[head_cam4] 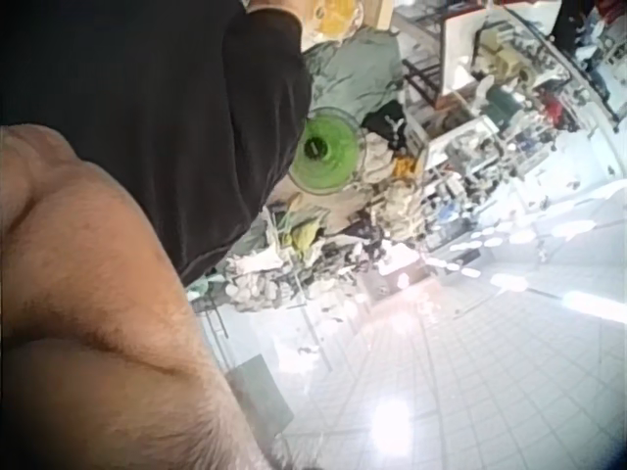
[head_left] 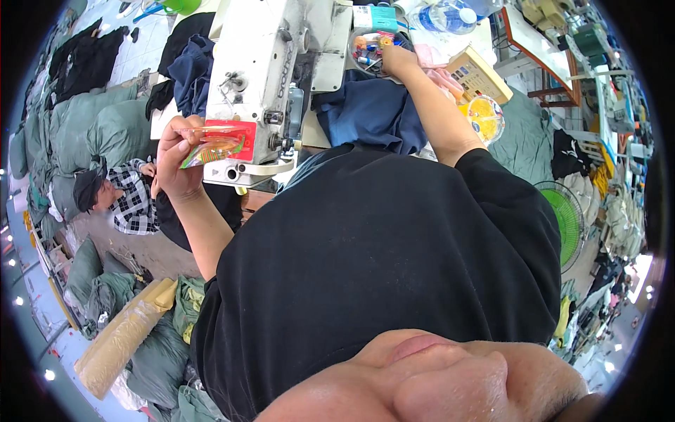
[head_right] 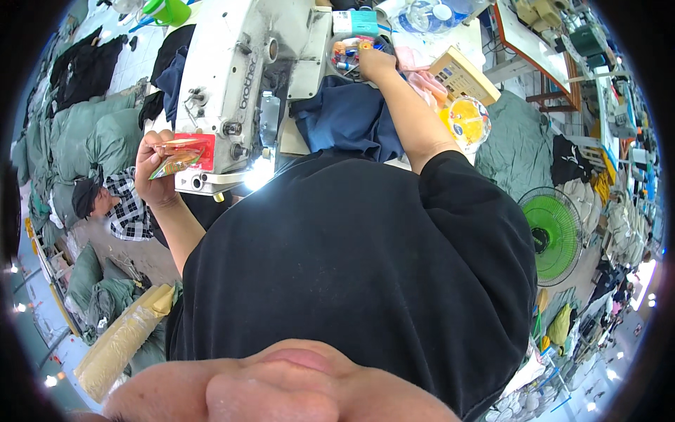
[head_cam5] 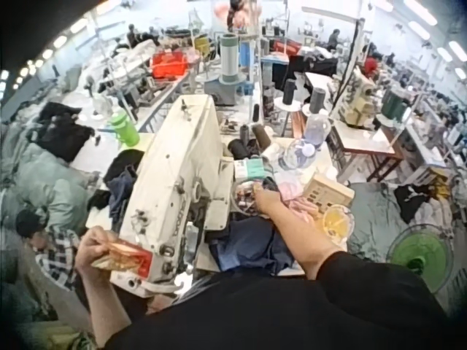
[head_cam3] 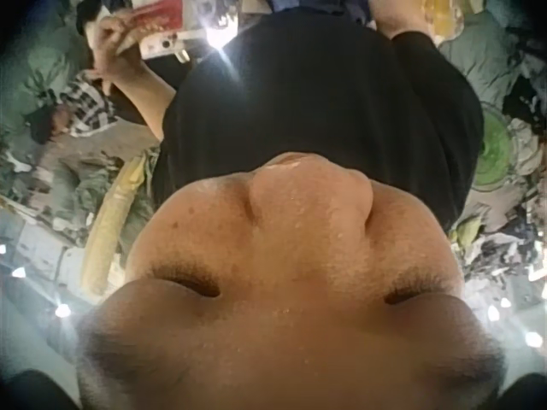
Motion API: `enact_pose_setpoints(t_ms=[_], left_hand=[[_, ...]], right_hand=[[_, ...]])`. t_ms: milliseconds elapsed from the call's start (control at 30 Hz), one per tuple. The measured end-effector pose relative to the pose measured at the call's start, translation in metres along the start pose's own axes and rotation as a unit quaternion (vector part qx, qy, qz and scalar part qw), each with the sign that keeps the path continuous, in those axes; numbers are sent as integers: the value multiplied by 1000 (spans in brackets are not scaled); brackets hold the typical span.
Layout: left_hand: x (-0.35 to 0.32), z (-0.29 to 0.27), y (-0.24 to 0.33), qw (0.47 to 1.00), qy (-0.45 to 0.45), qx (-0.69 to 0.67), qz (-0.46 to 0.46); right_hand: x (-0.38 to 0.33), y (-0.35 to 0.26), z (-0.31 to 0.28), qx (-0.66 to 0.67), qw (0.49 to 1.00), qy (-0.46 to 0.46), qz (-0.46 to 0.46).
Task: The person threads a sewing machine by pulling thread from overhead spools, routing it through the machine guides, and trimming excess thread with thread snips.
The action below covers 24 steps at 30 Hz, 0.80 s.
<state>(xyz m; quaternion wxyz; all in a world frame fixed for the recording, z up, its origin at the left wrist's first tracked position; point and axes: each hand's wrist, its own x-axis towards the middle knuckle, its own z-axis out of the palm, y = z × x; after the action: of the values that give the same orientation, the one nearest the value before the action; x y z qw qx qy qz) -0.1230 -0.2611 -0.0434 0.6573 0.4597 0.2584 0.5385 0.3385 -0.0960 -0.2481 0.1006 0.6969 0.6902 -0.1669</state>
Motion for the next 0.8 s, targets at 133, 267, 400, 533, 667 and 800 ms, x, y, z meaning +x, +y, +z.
enact_pose_setpoints(t_ms=[133,267,400,533,667,800], left_hand=[[-3,0,-2,1000,3,-3,11],[4,4,-1,1000,-9,-20,16],[-7,-8,-1,1000,-4,-10,29],[-4,2,6,999,30,-20,38],[-2,2,7,992,111,23,47],[9,3,16,966,180,180,50]], right_hand=[[1,-7,1,-41,998,7,-37],[20,29,0,-69,980,-10,-188],[-1,8,-75,-20,972,-94,-215],[2,24,-81,-5,969,-86,-230],[-23,2,-121,41,958,-38,-282],[-146,-84,-227,192,907,114,-356]])
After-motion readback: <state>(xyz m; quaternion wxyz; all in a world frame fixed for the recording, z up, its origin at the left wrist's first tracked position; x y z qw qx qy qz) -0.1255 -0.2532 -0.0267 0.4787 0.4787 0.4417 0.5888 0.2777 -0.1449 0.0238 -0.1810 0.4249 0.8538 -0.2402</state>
